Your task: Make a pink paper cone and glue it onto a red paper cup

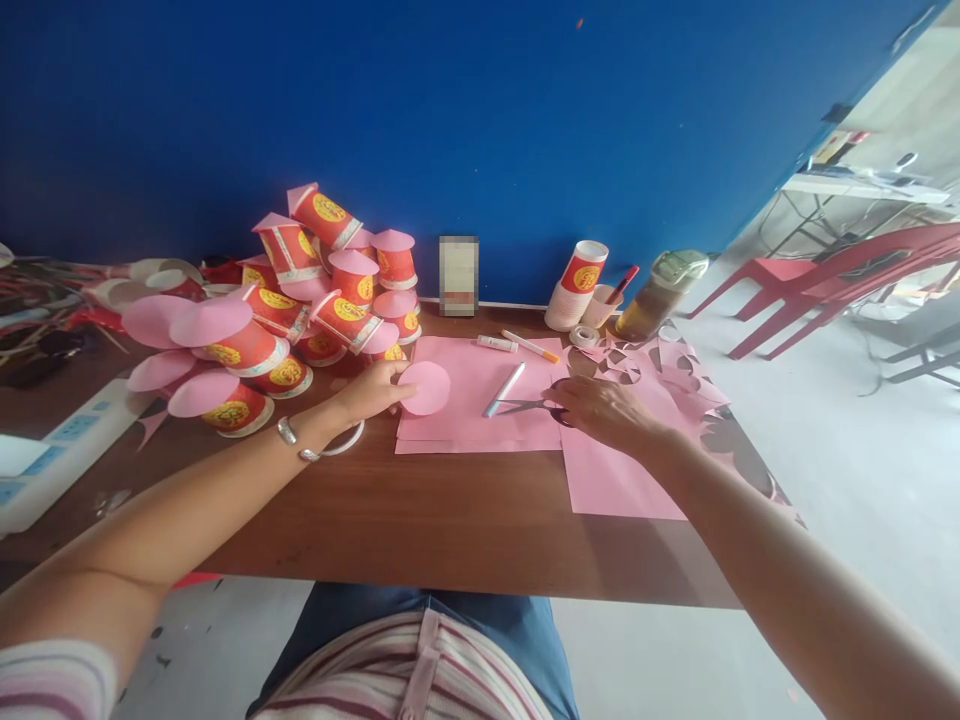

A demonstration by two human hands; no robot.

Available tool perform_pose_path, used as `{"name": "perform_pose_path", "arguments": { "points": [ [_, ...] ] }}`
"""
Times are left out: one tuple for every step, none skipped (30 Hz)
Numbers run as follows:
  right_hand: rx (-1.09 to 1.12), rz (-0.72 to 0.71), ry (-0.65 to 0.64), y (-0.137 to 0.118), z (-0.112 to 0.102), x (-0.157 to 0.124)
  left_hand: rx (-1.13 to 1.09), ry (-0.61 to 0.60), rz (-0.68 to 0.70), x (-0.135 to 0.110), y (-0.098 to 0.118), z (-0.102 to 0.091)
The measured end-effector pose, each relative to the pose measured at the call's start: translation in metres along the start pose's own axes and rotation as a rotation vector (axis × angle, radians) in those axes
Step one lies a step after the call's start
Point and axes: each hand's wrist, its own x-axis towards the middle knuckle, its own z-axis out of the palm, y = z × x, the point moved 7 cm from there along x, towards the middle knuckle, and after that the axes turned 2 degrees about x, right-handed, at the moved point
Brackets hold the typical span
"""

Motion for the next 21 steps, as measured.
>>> {"name": "perform_pose_path", "arguments": {
  "points": [
    [-0.019,-0.062,0.002,-0.005,-0.001,0.0,-0.03,-0.008,-0.008,0.0,-0.003,0.001],
    [-0.024,-0.108,0.003,-0.008,-0.002,0.0,-0.065,-0.012,-0.008,0.0,-0.006,0.003],
    [-0.022,-0.133,0.005,-0.01,-0.003,0.0,-0.101,-0.013,-0.005,0.0,-0.009,0.004],
    [-0.015,-0.143,0.002,-0.011,-0.003,0.001,-0.136,-0.02,-0.006,0.0,-0.012,0.006],
    [-0.004,-0.143,-0.007,-0.011,-0.003,0.002,-0.168,-0.032,-0.014,0.0,-0.015,0.009],
    [0.005,-0.14,-0.02,-0.01,-0.002,0.003,-0.196,-0.044,-0.027,0.0,-0.017,0.011],
    [0.011,-0.139,-0.034,-0.009,0.001,0.003,-0.217,-0.055,-0.042,0.0,-0.019,0.013],
    [0.006,-0.143,-0.042,-0.008,0.003,0.004,-0.23,-0.064,-0.053,-0.001,-0.02,0.014],
    [-0.011,-0.151,-0.044,-0.007,0.006,0.003,-0.235,-0.07,-0.055,-0.002,-0.021,0.014],
    [-0.038,-0.161,-0.038,-0.006,0.008,0.003,-0.23,-0.073,-0.05,-0.002,-0.02,0.014],
    [-0.067,-0.169,-0.028,-0.005,0.01,0.003,-0.213,-0.073,-0.039,-0.003,-0.019,0.014],
    [-0.093,-0.172,-0.016,-0.004,0.013,0.002,-0.182,-0.074,-0.023,-0.004,-0.018,0.013],
    [-0.107,-0.17,-0.004,-0.003,0.014,0.002,-0.141,-0.067,-0.003,-0.005,-0.017,0.012],
    [-0.109,-0.163,0.005,-0.002,0.016,0.002,-0.096,-0.052,0.021,-0.006,-0.015,0.01],
    [-0.099,-0.153,0.011,-0.002,0.017,0.002,-0.052,-0.03,0.045,-0.006,-0.014,0.008],
    [-0.085,-0.139,0.016,-0.003,0.018,0.002,-0.017,-0.009,0.065,-0.007,-0.012,0.006],
    [-0.075,-0.12,0.024,-0.004,0.018,0.003,0.0,0.006,0.075,-0.007,-0.011,0.005],
    [-0.072,-0.1,0.033,-0.006,0.017,0.005,-0.001,0.016,0.074,-0.007,-0.011,0.005],
    [-0.075,-0.082,0.044,-0.008,0.015,0.007,-0.015,0.021,0.065,-0.007,-0.01,0.004],
    [-0.083,-0.064,0.058,-0.011,0.012,0.009,-0.036,0.023,0.054,-0.007,-0.01,0.005],
    [-0.095,-0.052,0.073,-0.015,0.009,0.013,-0.057,0.026,0.045,-0.007,-0.009,0.005]
  ]
}}
